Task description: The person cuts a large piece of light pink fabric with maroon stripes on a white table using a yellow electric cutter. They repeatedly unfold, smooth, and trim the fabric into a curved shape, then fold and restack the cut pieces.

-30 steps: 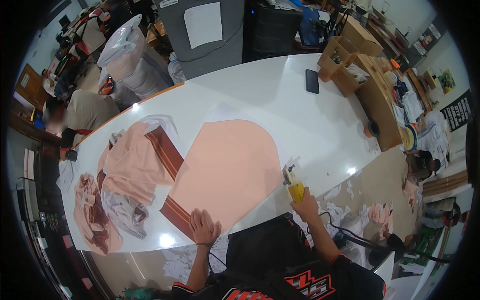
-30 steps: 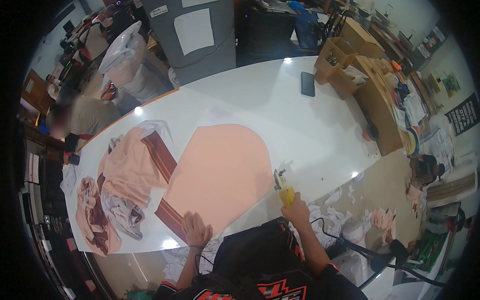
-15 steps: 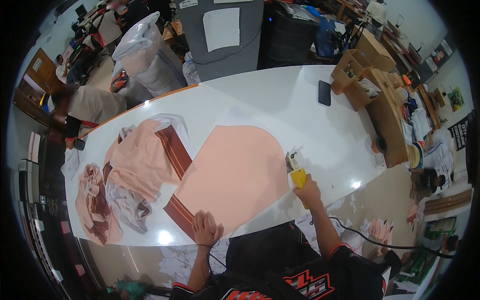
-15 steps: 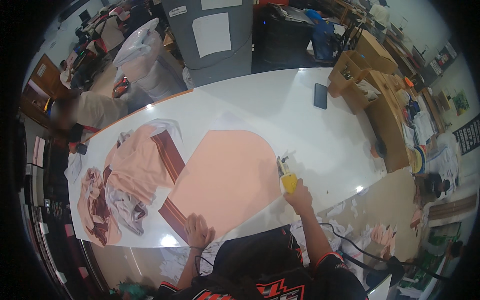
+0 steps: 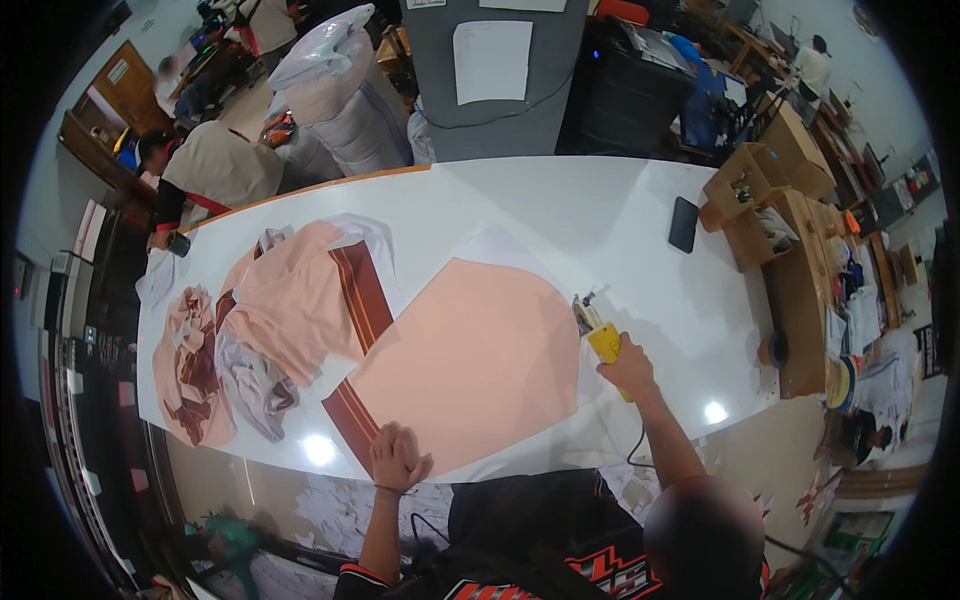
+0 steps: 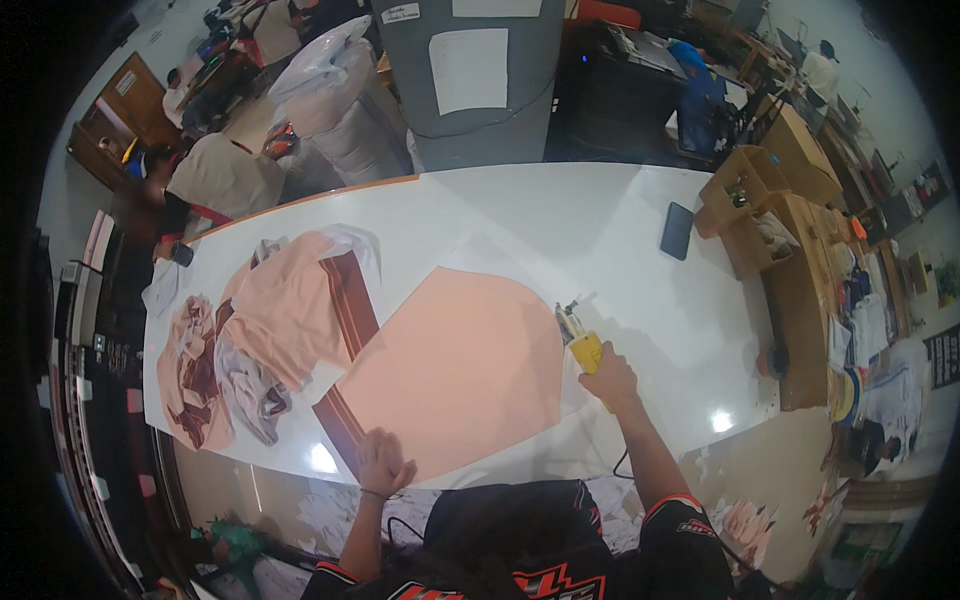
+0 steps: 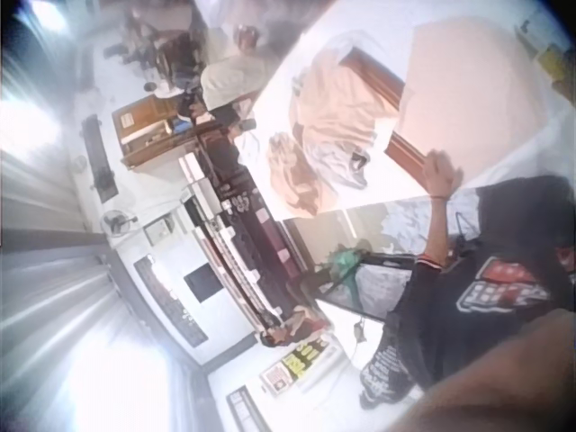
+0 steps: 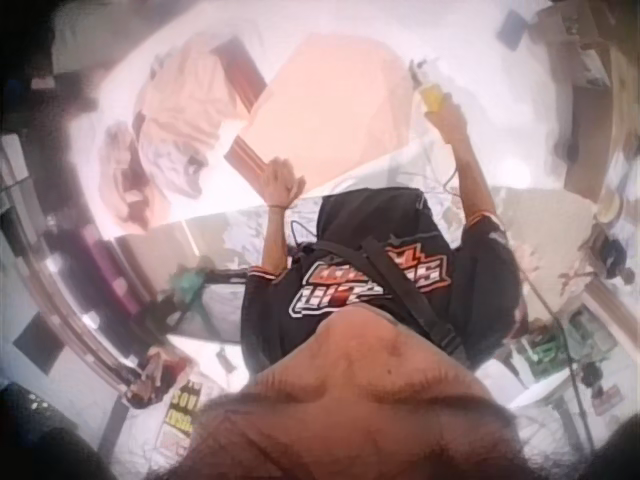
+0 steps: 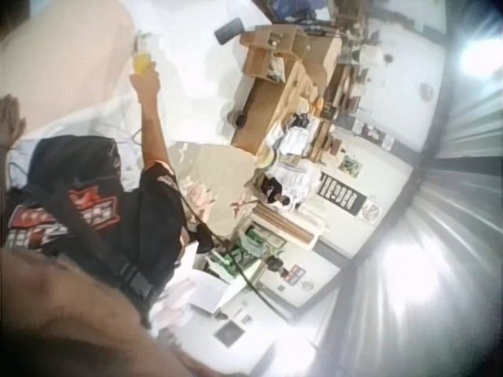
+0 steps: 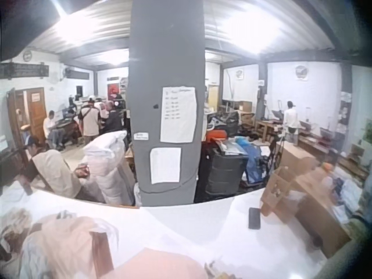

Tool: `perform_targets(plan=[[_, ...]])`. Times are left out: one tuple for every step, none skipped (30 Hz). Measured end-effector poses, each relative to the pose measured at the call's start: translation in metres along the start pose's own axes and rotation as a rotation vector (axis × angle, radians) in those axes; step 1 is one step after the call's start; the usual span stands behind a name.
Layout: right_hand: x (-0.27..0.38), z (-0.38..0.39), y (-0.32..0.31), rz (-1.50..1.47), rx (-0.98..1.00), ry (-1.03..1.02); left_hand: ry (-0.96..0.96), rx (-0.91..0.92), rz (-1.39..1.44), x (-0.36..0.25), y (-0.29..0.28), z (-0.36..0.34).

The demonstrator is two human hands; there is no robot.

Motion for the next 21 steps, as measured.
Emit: perform_targets(plan=[[0.002,-0.007,-0.003,0.019,0.002,-0.016,-0.008,-0.005,0.001,-0.001,-0.001,0.0],[0.006,-0.014,-0.007,0.028,0.006,-0.047,-0.028,-0.03,0.008,-0.002,-0.003,0.001],[0.008,-0.021,-0.011,0.042,0.013,-0.07,-0.048,-0.055,0.014,-0.003,-0.005,0.002],[0.009,-0.027,-0.014,0.064,0.018,-0.086,-0.062,-0.107,0.047,-0.006,-0.008,0.004],[0.012,-0.034,-0.016,0.081,0.029,-0.11,-0.084,-0.102,0.014,-0.008,-0.005,0.006],[0.015,-0.041,-0.019,0.104,0.037,-0.129,-0.101,-0.127,0.006,-0.012,-0.005,0.009],[0.018,-0.048,-0.022,0.131,0.042,-0.145,-0.116,-0.151,-0.003,-0.015,-0.004,0.012],[0.021,-0.055,-0.023,0.146,0.06,-0.161,-0.142,-0.161,-0.005,-0.018,-0.001,0.016],[0.024,-0.063,-0.025,0.168,0.073,-0.176,-0.169,-0.171,-0.008,-0.021,0.001,0.022],[0.027,-0.07,-0.027,0.196,0.083,-0.189,-0.186,-0.197,-0.009,-0.026,0.002,0.027],[0.031,-0.077,-0.029,0.204,0.083,-0.215,-0.225,-0.185,-0.004,-0.028,0.006,0.034],[0.036,-0.083,-0.03,0.218,0.08,-0.238,-0.252,-0.186,0.002,-0.031,0.008,0.04],[0.04,-0.089,-0.033,0.239,0.074,-0.257,-0.255,-0.209,0.014,-0.036,0.009,0.046],[0.046,-0.094,-0.034,0.231,0.076,-0.286,-0.297,-0.198,0.022,-0.037,0.012,0.052],[0.051,-0.1,-0.036,0.231,0.076,-0.311,-0.316,-0.209,0.036,-0.039,0.012,0.058],[0.057,-0.107,-0.039,0.243,0.074,-0.325,-0.313,-0.239,0.057,-0.043,0.011,0.061],[0.065,-0.112,-0.043,0.239,0.069,-0.355,-0.348,-0.23,0.046,-0.044,0.013,0.065],[0.072,-0.116,-0.045,0.246,0.066,-0.374,-0.364,-0.237,0.041,-0.045,0.013,0.068],[0.079,-0.121,-0.048,0.258,0.061,-0.39,-0.364,-0.254,0.03,-0.048,0.011,0.07],[0.088,-0.125,-0.05,0.27,0.072,-0.412,-0.393,-0.25,0.028,-0.048,0.012,0.073],[0.096,-0.13,-0.053,0.288,0.08,-0.428,-0.407,-0.254,0.022,-0.049,0.011,0.074]])
Point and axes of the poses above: each hand's wrist, its own z-axis away from the middle knuckle, its own y-axis out of the palm, x = y × z, the point moved 10 cm from there along -z, towards the middle knuckle, and after that the axes turned 10 degrees about z, right-handed, at the moved point
